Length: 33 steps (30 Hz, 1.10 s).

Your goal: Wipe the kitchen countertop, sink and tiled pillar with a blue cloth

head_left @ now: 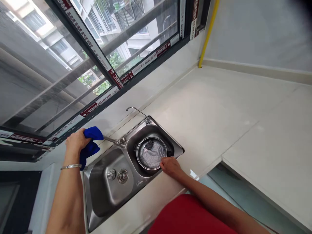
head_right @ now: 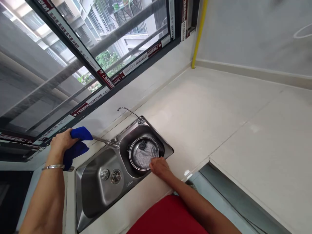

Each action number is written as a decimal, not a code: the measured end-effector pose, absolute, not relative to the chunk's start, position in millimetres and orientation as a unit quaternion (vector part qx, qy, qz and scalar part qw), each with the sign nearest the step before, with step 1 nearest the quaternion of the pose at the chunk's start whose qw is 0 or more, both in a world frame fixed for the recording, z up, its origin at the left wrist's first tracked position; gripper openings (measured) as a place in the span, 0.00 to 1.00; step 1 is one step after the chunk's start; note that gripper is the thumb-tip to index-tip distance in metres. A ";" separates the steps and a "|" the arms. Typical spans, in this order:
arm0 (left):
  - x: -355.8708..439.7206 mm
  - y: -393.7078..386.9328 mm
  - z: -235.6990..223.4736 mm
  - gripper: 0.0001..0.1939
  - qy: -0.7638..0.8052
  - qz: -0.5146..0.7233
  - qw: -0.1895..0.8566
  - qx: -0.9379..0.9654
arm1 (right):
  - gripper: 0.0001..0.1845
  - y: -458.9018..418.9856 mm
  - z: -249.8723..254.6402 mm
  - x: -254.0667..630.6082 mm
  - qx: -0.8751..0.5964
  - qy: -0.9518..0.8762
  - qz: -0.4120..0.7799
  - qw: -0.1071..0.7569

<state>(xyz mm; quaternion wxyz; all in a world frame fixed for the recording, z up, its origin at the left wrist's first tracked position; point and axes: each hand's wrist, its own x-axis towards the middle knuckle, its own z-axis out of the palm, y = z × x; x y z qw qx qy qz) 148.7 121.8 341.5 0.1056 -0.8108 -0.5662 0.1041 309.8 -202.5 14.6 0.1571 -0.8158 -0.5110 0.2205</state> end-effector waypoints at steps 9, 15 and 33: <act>185.7 165.5 293.9 0.34 -0.488 0.243 0.133 -0.827 | 0.15 -196.9 17.4 308.7 -0.832 -0.488 0.222 0.141; 197.7 178.5 231.4 0.26 -0.462 0.237 0.153 -0.841 | 0.17 -193.6 20.2 308.6 -0.844 -0.473 0.220 0.123; 179.1 136.5 191.3 0.17 -0.342 0.228 0.160 -0.898 | 0.17 -193.1 26.6 306.6 -0.851 -0.469 0.182 0.152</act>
